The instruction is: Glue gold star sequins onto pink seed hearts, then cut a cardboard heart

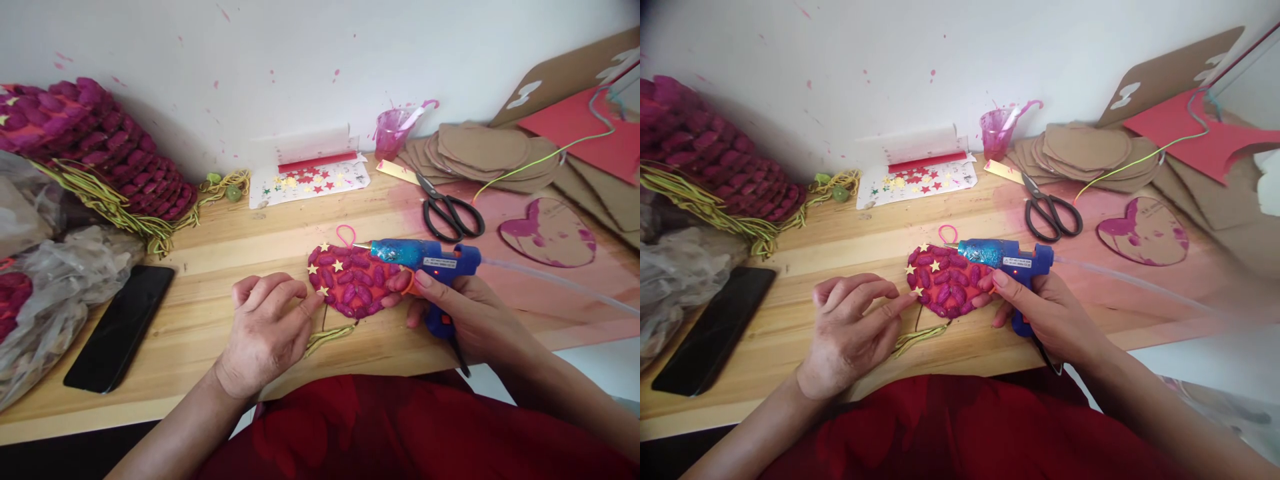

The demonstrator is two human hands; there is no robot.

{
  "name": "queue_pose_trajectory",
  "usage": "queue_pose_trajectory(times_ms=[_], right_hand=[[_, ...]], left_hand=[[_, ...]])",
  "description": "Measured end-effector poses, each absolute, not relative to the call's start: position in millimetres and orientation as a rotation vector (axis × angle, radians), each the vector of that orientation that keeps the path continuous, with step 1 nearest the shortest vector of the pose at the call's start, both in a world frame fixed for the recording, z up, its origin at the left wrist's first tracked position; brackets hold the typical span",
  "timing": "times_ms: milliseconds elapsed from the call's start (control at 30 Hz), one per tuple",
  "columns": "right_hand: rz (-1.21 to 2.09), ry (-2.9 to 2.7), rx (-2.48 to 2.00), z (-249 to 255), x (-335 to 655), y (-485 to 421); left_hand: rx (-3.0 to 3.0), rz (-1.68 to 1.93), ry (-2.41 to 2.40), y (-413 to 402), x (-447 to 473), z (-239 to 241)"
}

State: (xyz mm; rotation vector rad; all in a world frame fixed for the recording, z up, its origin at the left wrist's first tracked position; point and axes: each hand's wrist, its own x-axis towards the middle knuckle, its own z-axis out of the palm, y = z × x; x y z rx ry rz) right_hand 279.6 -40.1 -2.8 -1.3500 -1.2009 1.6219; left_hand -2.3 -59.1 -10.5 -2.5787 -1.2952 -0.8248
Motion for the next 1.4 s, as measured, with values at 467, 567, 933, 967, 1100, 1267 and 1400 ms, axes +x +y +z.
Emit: queue_pose_trajectory(times_ms=[467,567,933,967,1100,1267,1400], right_hand=[[1.661,-1.191,-1.334,-8,281,-39],[1.664,-1.182,-1.330,-7,280,-39],[1.695,-1.171,-1.343,-7,282,-41],[1.690,-1.175,-1.346,-7,282,-41],[1.631,-1.227,-1.428,-7,283,-41],[1.613,-1.332,-1.479,-12,287,-41],[1.583,-1.342,-1.570,-22,292,-44]], left_hand=[[-2.595,-0.878,-1.311,-60,-5,-12],[-2.598,-0.881,-1.316,-60,-6,-12],[-2.587,-0.902,-1.386,-58,-4,-9],[-2.589,-0.902,-1.387,-58,-4,-9],[-2.601,-0.933,-1.398,-58,-3,-10],[-2.625,-0.916,-1.407,-59,-4,-12],[-2.530,-0.887,-1.420,-52,-10,-3]])
